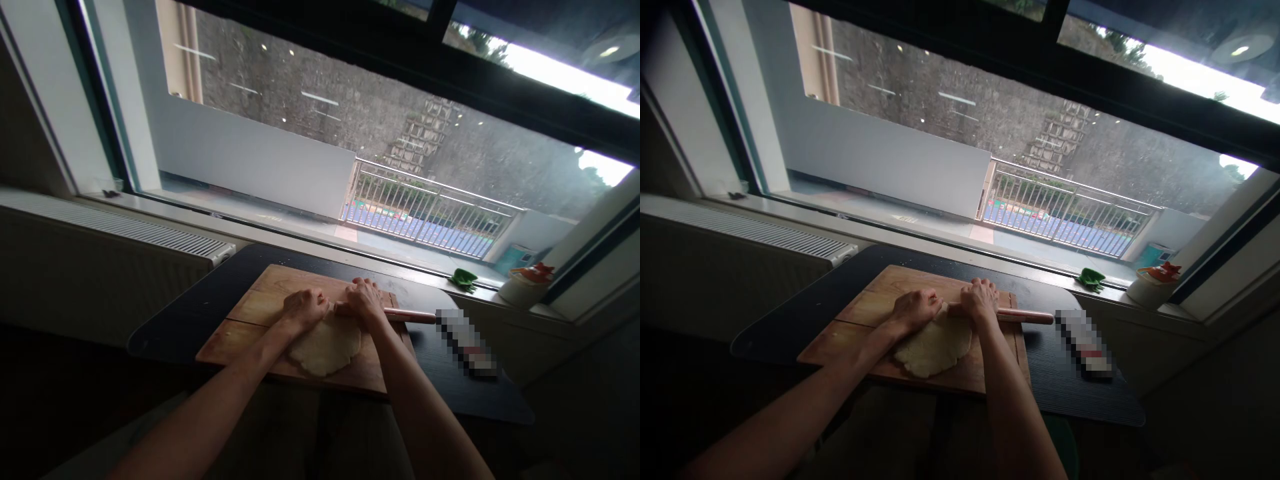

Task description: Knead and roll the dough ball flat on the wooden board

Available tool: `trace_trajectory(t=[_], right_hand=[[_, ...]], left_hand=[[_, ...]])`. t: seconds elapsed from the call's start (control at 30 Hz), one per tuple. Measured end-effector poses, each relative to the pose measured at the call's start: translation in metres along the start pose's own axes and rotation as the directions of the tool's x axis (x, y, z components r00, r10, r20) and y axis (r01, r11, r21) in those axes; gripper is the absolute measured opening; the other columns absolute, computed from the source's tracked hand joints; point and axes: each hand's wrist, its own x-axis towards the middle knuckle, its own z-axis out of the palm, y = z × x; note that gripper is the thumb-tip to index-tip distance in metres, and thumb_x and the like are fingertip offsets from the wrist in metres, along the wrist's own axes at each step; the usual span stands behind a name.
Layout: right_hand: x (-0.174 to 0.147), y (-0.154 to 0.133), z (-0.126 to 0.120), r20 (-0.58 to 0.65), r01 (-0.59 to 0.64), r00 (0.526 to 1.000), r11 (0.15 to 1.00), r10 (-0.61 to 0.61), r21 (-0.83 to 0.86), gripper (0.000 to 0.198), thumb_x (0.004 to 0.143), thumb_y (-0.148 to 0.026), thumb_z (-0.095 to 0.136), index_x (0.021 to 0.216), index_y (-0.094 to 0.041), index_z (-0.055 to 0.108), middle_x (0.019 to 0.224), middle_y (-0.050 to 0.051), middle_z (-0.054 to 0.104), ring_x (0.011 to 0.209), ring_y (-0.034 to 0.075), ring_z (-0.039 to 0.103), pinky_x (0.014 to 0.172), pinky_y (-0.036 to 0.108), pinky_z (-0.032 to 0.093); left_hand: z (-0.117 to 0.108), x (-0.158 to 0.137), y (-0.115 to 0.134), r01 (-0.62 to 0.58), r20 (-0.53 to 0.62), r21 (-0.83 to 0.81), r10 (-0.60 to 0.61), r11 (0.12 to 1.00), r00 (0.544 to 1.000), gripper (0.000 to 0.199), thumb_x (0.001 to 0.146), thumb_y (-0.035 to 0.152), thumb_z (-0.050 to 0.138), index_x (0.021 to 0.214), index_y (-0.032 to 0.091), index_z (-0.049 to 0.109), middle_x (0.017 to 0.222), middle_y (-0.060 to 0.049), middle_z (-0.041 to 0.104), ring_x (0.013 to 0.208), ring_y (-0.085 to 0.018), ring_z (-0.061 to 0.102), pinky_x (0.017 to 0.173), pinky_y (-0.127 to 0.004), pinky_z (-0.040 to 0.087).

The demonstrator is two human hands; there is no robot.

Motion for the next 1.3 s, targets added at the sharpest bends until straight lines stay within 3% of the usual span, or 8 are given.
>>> trace_trajectory(t=[0.3,0.4,0.57,0.73,0.83,1.03,1.13,1.3], right_hand=[[-0.063,0.011,0.000,-0.193,0.111,0.973,0.990,-0.127,-0.091,0.036,0.086,-0.035,0.033,0.115,-0.025,0.051,0.117,0.006,0.050,0.109,0.022,0.040,0.094,0.036,0.024],[-0.054,0.010,0.002,-0.171,0.095,0.979,0.992,-0.109,-0.088,0.036,0.086,-0.035,0.032,0.115,-0.025,0.051,0.117,0.006,0.050,0.109,0.022,0.040,0.094,0.037,0.024],[-0.004,0.007,0.006,-0.041,0.032,0.999,0.999,-0.033,-0.037,0.038,0.085,-0.034,0.032,0.116,-0.022,0.050,0.113,0.009,0.051,0.106,0.026,0.041,0.089,0.041,0.029],[0.017,-0.002,0.010,-0.020,0.103,0.995,0.995,-0.103,0.012,0.041,0.081,-0.024,0.038,0.121,-0.020,0.046,0.117,0.010,0.048,0.108,0.024,0.041,0.088,0.035,0.032],[0.016,-0.013,0.014,-0.056,0.225,0.974,0.972,-0.221,0.071,0.041,0.081,-0.022,0.037,0.122,-0.021,0.044,0.119,0.009,0.046,0.107,0.020,0.044,0.086,0.030,0.035],[0.009,-0.016,0.015,0.044,-0.004,0.999,0.988,-0.003,0.154,0.038,0.084,-0.029,0.034,0.118,-0.018,0.044,0.100,0.009,0.059,0.089,0.020,0.056,0.073,0.029,0.039],[-0.004,-0.012,0.009,0.048,-0.013,0.999,0.992,0.007,0.123,0.035,0.083,-0.026,0.034,0.115,-0.020,0.047,0.090,0.006,0.063,0.083,0.019,0.058,0.068,0.028,0.038],[-0.038,-0.009,-0.001,-0.086,0.058,0.995,0.983,-0.044,0.175,0.030,0.082,-0.027,0.036,0.107,-0.023,0.053,0.090,0.003,0.064,0.081,0.017,0.057,0.067,0.026,0.037]], left_hand=[[0.000,-0.001,0.003,0.002,-0.036,0.007,-0.002,1.000,0.999,0.037,0.082,0.046,0.036,0.080,0.021,0.064,0.081,-0.006,0.068,0.079,-0.020,0.061,0.066,-0.027,0.040],[0.002,0.000,0.002,-0.001,-0.047,0.016,0.001,1.000,0.999,0.037,0.082,0.045,0.035,0.080,0.021,0.064,0.081,-0.006,0.068,0.079,-0.020,0.061,0.066,-0.027,0.039],[-0.003,-0.003,0.000,-0.029,-0.028,0.006,0.029,1.000,0.999,0.037,0.085,0.042,0.032,0.084,0.021,0.063,0.085,-0.006,0.068,0.076,-0.018,0.061,0.066,-0.026,0.039],[-0.005,-0.003,-0.001,-0.031,-0.012,0.006,0.031,0.999,0.999,0.039,0.086,0.042,0.031,0.086,0.020,0.063,0.087,-0.007,0.068,0.079,-0.018,0.061,0.069,-0.026,0.039],[-0.002,-0.001,-0.002,-0.016,-0.005,0.006,0.016,1.000,1.000,0.040,0.087,0.040,0.028,0.085,0.021,0.064,0.087,-0.007,0.068,0.080,-0.019,0.062,0.069,-0.027,0.040],[0.000,-0.001,-0.001,0.016,-0.020,0.001,-0.016,1.000,1.000,0.038,0.086,0.040,0.030,0.088,0.021,0.064,0.091,-0.007,0.068,0.085,-0.019,0.061,0.072,-0.027,0.041],[0.000,-0.001,-0.001,0.030,-0.018,0.001,-0.030,1.000,0.999,0.039,0.086,0.041,0.032,0.088,0.020,0.064,0.090,-0.008,0.068,0.085,-0.019,0.061,0.074,-0.028,0.041],[-0.001,-0.002,0.000,0.001,-0.033,-0.006,-0.002,1.000,0.999,0.041,0.086,0.041,0.030,0.085,0.019,0.064,0.087,-0.009,0.068,0.082,-0.020,0.062,0.072,-0.029,0.041]])
